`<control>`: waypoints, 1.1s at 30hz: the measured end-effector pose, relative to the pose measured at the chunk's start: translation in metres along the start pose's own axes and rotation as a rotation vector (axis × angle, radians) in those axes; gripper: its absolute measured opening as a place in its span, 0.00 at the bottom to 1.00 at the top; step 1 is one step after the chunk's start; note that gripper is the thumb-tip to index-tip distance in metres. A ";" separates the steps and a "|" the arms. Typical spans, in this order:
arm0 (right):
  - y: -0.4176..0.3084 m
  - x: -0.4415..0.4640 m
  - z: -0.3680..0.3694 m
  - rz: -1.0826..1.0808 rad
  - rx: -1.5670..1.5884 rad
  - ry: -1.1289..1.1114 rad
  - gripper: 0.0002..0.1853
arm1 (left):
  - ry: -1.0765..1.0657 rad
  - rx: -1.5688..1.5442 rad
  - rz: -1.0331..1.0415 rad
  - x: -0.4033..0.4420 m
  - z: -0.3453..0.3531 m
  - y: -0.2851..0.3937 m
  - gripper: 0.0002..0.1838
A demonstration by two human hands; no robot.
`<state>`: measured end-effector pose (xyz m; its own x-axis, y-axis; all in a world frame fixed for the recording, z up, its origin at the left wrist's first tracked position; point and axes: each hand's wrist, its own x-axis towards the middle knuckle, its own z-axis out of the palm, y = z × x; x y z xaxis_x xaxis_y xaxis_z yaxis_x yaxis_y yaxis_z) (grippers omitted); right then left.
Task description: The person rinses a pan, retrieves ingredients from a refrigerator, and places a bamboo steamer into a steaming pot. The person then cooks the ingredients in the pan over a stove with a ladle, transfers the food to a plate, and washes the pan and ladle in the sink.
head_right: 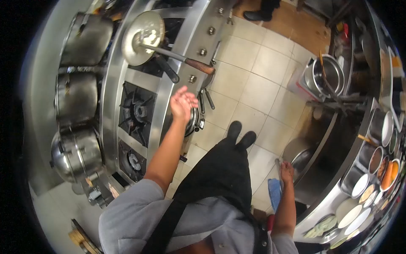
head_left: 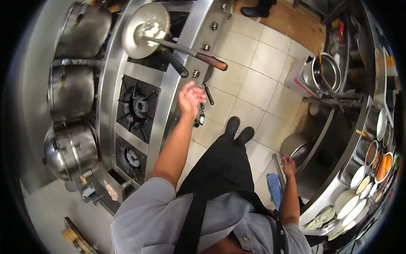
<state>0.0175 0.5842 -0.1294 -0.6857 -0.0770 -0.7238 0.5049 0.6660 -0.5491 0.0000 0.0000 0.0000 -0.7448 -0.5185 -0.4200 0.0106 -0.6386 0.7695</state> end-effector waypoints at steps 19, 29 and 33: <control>-0.406 0.155 0.170 -0.134 1.659 -1.134 0.47 | 0.595 -0.152 -0.564 0.173 -0.135 -0.235 0.43; -0.477 0.145 0.104 -0.146 1.141 -1.435 0.48 | 0.739 0.666 -0.564 0.199 -0.202 -0.294 0.40; -0.482 0.141 0.101 -0.124 0.918 -1.325 0.46 | 1.082 1.130 -0.494 0.230 -0.255 -0.352 0.39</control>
<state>-0.2697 0.1772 -0.0093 -0.0783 -0.9713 -0.2248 0.9446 -0.0002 -0.3281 -0.0048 -0.0400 -0.4902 0.2631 -0.8458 -0.4641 -0.8981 -0.3904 0.2025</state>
